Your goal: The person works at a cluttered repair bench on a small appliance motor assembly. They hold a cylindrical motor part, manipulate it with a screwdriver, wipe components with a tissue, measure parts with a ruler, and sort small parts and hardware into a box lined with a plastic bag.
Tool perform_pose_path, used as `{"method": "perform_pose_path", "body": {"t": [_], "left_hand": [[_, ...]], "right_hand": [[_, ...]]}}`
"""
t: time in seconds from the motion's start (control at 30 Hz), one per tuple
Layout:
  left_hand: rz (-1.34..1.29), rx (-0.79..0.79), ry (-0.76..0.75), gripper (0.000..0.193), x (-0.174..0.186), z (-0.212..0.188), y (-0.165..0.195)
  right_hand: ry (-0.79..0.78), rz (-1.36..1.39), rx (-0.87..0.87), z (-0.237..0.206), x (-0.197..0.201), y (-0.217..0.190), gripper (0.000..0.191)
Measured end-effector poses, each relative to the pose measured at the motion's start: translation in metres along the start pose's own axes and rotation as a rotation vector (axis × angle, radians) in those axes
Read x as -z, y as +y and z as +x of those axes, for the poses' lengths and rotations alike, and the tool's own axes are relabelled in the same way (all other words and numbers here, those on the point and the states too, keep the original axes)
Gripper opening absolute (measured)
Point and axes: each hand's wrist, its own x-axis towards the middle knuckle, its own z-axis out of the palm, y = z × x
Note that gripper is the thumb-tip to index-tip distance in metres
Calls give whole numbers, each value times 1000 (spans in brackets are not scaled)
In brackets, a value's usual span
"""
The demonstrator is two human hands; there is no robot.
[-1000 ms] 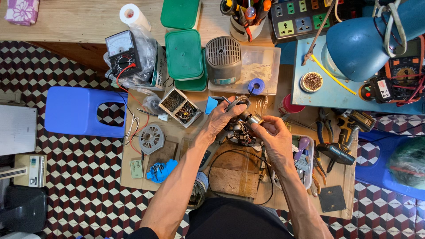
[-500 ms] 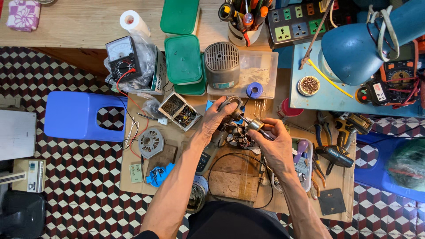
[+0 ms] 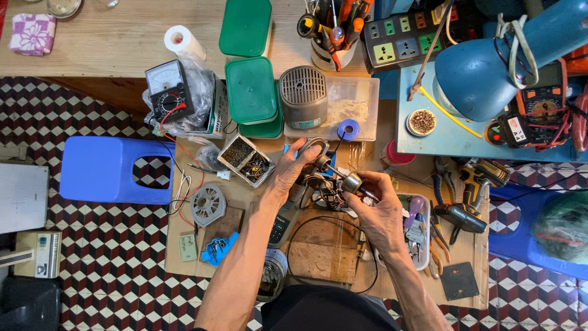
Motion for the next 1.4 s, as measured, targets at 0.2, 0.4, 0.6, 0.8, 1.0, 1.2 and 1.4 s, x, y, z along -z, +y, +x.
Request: {"method": "perform_pose_path", "body": {"t": [0.2, 0.4, 0.6, 0.8, 1.0, 1.2, 1.4], "left_hand": [[-7, -27, 45, 118, 13, 8, -1], [-60, -45, 68, 89, 25, 29, 6], [-58, -48, 114, 87, 20, 45, -11], [124, -119, 273, 83, 28, 45, 1], [238, -674, 469, 64, -5, -52, 38], [866, -1194, -312, 80, -112, -150, 41], [579, -934, -332, 55, -130, -144, 13]], "right_hand": [[51, -83, -172, 2, 30, 5, 45], [108, 150, -134, -13, 68, 19, 46], [132, 334, -127, -51, 91, 29, 52], [136, 242, -42, -67, 100, 20, 57], [178, 219, -136, -86, 109, 7, 61], [56, 114, -235, -86, 121, -20, 59], [-161, 42, -203, -76, 130, -27, 58]]}}
